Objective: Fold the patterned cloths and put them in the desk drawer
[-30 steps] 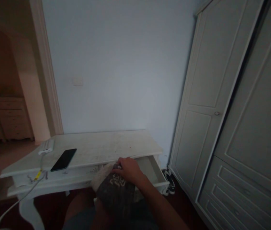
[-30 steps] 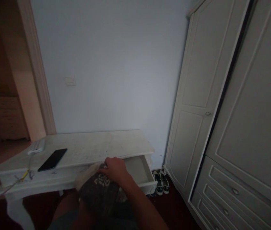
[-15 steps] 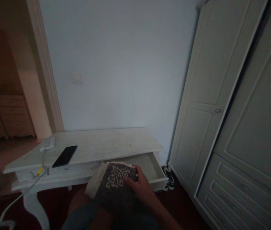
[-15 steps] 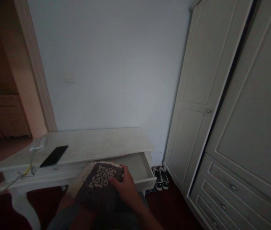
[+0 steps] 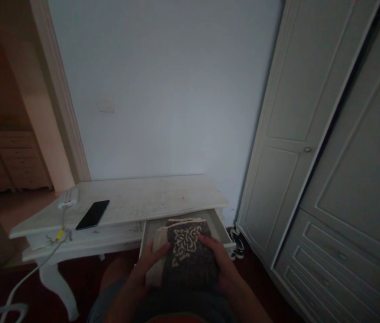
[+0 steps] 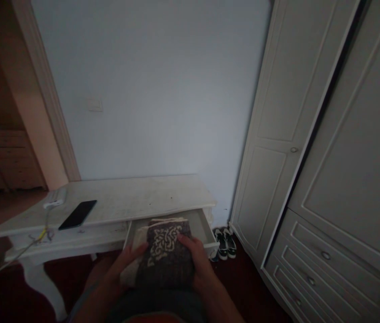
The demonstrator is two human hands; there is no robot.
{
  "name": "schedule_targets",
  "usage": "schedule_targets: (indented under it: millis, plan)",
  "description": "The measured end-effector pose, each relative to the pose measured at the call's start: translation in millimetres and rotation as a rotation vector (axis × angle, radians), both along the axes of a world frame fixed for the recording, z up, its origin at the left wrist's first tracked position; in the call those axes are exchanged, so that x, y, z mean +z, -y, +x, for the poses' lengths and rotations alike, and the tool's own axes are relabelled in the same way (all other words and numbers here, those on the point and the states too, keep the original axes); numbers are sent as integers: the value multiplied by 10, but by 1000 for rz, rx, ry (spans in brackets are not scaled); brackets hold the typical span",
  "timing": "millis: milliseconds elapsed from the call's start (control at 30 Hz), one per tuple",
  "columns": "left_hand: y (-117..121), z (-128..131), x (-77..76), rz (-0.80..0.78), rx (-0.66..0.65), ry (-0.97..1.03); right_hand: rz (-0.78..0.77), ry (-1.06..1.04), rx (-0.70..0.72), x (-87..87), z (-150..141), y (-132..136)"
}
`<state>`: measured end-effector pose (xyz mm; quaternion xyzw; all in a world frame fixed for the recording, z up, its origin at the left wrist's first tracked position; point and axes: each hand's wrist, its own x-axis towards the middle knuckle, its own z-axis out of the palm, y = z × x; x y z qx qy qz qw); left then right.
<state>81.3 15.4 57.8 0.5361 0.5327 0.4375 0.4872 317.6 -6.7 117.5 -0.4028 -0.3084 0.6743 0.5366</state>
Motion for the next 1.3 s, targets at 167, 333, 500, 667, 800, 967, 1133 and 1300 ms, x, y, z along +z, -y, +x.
schedule_targets:
  millis: [167,333,500,667,800,967,1133,1300]
  plan:
    - [-292,30,92,66,28,136,369,352,-252,390,520,-24]
    - [-395,-164,88,256,10,-678,958,1047,-144,678,929,-123]
    - [-286,-143,67,244,-172,-874,1074,1489,358,146,964,-143]
    - [-283,-109,101,241,-211,-946,994,1608,450,-271,974,-35]
    - [-294,-123,106,237,-214,-984,962,1473,422,-121,976,-28]
    - [-284,-132,92,248,-216,-1012,689,1630,-40,-156,1048,-183]
    - [-277,-131,81,255,-212,-1027,328,1685,-111,-409,1239,-277]
    - [-275,-120,75,262,-201,-1036,179,1650,-46,-465,1321,-283]
